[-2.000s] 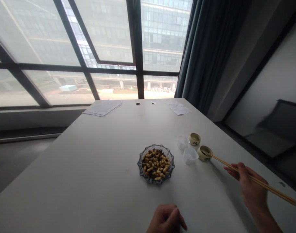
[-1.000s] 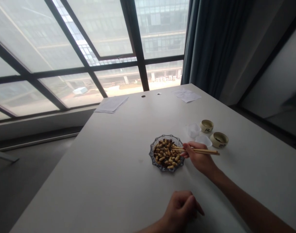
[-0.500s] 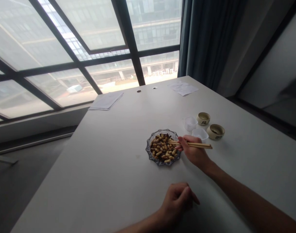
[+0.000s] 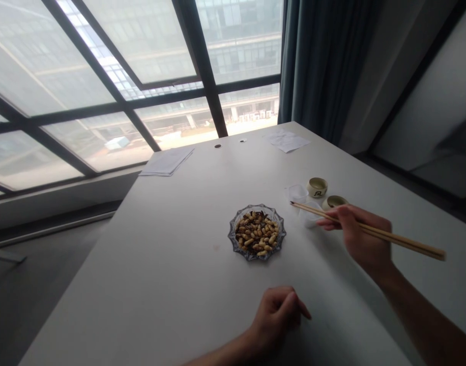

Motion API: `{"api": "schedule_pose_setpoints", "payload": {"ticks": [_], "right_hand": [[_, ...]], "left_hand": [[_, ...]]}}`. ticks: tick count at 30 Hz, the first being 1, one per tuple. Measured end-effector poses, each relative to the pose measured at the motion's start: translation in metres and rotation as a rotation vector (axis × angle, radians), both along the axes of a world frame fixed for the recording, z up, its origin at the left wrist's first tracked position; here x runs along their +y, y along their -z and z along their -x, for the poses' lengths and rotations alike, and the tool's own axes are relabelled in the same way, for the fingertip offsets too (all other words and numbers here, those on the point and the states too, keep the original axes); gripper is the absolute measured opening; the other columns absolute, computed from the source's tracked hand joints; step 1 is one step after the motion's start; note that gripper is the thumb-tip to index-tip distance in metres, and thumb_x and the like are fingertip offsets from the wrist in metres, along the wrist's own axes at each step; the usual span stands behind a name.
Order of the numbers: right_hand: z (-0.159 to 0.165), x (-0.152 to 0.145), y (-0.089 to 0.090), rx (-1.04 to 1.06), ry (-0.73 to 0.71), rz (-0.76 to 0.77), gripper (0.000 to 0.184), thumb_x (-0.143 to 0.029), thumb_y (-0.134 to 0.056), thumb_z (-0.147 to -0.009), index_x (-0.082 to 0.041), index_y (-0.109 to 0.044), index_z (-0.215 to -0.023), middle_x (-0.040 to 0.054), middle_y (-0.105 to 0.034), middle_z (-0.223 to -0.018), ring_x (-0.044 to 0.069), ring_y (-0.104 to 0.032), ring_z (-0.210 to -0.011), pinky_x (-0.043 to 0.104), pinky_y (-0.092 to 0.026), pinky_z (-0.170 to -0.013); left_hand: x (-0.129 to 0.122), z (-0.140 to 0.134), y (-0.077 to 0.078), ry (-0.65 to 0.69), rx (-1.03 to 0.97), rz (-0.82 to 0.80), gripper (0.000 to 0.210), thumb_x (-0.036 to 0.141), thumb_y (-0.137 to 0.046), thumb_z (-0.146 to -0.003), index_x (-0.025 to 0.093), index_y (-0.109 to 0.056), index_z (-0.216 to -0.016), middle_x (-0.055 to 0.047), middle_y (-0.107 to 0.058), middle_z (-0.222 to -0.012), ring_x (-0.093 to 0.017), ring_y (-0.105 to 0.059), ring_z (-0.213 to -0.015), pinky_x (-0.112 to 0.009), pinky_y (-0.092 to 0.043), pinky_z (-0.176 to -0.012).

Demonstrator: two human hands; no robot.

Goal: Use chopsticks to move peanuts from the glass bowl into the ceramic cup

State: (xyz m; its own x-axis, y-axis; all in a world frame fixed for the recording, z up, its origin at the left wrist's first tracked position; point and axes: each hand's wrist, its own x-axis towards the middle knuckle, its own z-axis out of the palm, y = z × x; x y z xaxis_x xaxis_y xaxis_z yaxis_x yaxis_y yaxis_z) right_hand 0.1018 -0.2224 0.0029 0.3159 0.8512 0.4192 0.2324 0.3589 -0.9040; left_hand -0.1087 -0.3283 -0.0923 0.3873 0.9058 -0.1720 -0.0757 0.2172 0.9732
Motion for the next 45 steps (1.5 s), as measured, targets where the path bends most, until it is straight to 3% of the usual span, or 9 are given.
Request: {"api": "schedule_pose_setpoints", "payload": {"ticks": [4,8,12,18,24,28,31,38,45], "right_hand": [[-0.048,-0.004,0.008,-0.021,0.254,-0.057,0.033,-0.044,-0.066,-0.098,-0.016,-0.075,-0.085,0.0067,-0.078,-0.075,0.021,-0.077,-0.062,0.034,-0.066,-0.067],[-0.082,-0.005,0.028,0.057,0.383,-0.056,0.032,-0.045,-0.067,-0.097,-0.017,-0.074,-0.082,0.0060,-0.075,-0.073,0.021,-0.075,-0.061,0.036,-0.065,-0.067],[-0.090,-0.006,0.042,0.105,0.393,-0.023,0.035,-0.047,-0.068,-0.095,-0.015,-0.072,-0.079,0.0070,-0.075,-0.070,0.021,-0.074,-0.057,0.035,-0.065,-0.061],[-0.091,-0.008,0.046,0.133,0.362,0.042,0.039,-0.052,-0.077,-0.087,-0.014,-0.073,-0.077,0.0063,-0.075,-0.066,0.020,-0.075,-0.055,0.029,-0.066,-0.057],[-0.099,-0.013,0.042,0.139,0.371,0.031,0.034,-0.046,-0.078,-0.088,-0.014,-0.073,-0.078,0.0048,-0.075,-0.067,0.018,-0.075,-0.055,0.027,-0.066,-0.059],[-0.090,-0.016,0.028,0.142,0.355,-0.021,0.031,-0.043,-0.076,-0.091,-0.015,-0.074,-0.079,0.0047,-0.075,-0.068,0.019,-0.076,-0.057,0.029,-0.066,-0.062],[-0.071,-0.015,0.012,0.073,0.240,-0.015,0.030,-0.044,-0.074,-0.093,-0.015,-0.076,-0.083,0.0057,-0.077,-0.069,0.020,-0.076,-0.058,0.030,-0.066,-0.061],[0.000,0.012,-0.015,-0.173,-0.435,0.167,0.035,-0.047,-0.068,-0.097,-0.018,-0.077,-0.080,0.0069,-0.080,-0.076,0.019,-0.076,-0.064,0.028,-0.061,-0.062],[0.054,0.042,-0.020,-0.384,-0.576,0.262,0.034,-0.041,-0.066,-0.098,-0.017,-0.075,-0.076,0.0051,-0.077,-0.068,0.020,-0.074,-0.065,0.028,-0.054,-0.063]], "left_hand": [[0.000,0.000,-0.001,-0.017,-0.013,-0.004,0.077,0.078,-0.052,-0.092,0.008,-0.078,-0.070,0.000,-0.046,-0.054,-0.010,-0.041,-0.051,-0.024,-0.032,-0.053],[-0.001,0.000,-0.002,-0.028,-0.037,0.040,0.073,0.076,-0.055,-0.091,0.009,-0.076,-0.070,0.002,-0.043,-0.053,-0.010,-0.038,-0.051,-0.024,-0.031,-0.053],[-0.001,0.002,0.001,-0.024,-0.050,0.043,0.070,0.074,-0.057,-0.092,0.009,-0.076,-0.071,0.001,-0.045,-0.054,-0.010,-0.041,-0.052,-0.024,-0.032,-0.055],[-0.001,0.003,0.005,-0.028,-0.064,0.030,0.068,0.070,-0.057,-0.095,0.009,-0.076,-0.071,0.001,-0.045,-0.055,-0.010,-0.041,-0.052,-0.023,-0.032,-0.056],[-0.001,0.003,0.001,-0.033,-0.065,0.035,0.069,0.071,-0.058,-0.094,0.008,-0.075,-0.070,0.001,-0.045,-0.054,-0.010,-0.040,-0.051,-0.023,-0.030,-0.054],[-0.001,0.002,0.002,-0.036,-0.063,0.035,0.068,0.070,-0.057,-0.094,0.008,-0.075,-0.071,0.001,-0.045,-0.054,-0.010,-0.041,-0.052,-0.024,-0.031,-0.054],[-0.001,0.002,0.003,-0.039,-0.053,0.026,0.069,0.071,-0.057,-0.094,0.009,-0.075,-0.069,0.001,-0.045,-0.054,-0.010,-0.041,-0.052,-0.024,-0.031,-0.054],[0.000,0.002,0.007,-0.017,-0.069,0.024,0.069,0.072,-0.057,-0.094,0.009,-0.076,-0.071,0.002,-0.044,-0.053,-0.009,-0.040,-0.050,-0.023,-0.031,-0.054],[-0.001,0.000,0.004,-0.025,-0.047,-0.003,0.074,0.074,-0.054,-0.094,0.009,-0.079,-0.071,0.000,-0.046,-0.053,-0.009,-0.041,-0.049,-0.023,-0.031,-0.052]]}}
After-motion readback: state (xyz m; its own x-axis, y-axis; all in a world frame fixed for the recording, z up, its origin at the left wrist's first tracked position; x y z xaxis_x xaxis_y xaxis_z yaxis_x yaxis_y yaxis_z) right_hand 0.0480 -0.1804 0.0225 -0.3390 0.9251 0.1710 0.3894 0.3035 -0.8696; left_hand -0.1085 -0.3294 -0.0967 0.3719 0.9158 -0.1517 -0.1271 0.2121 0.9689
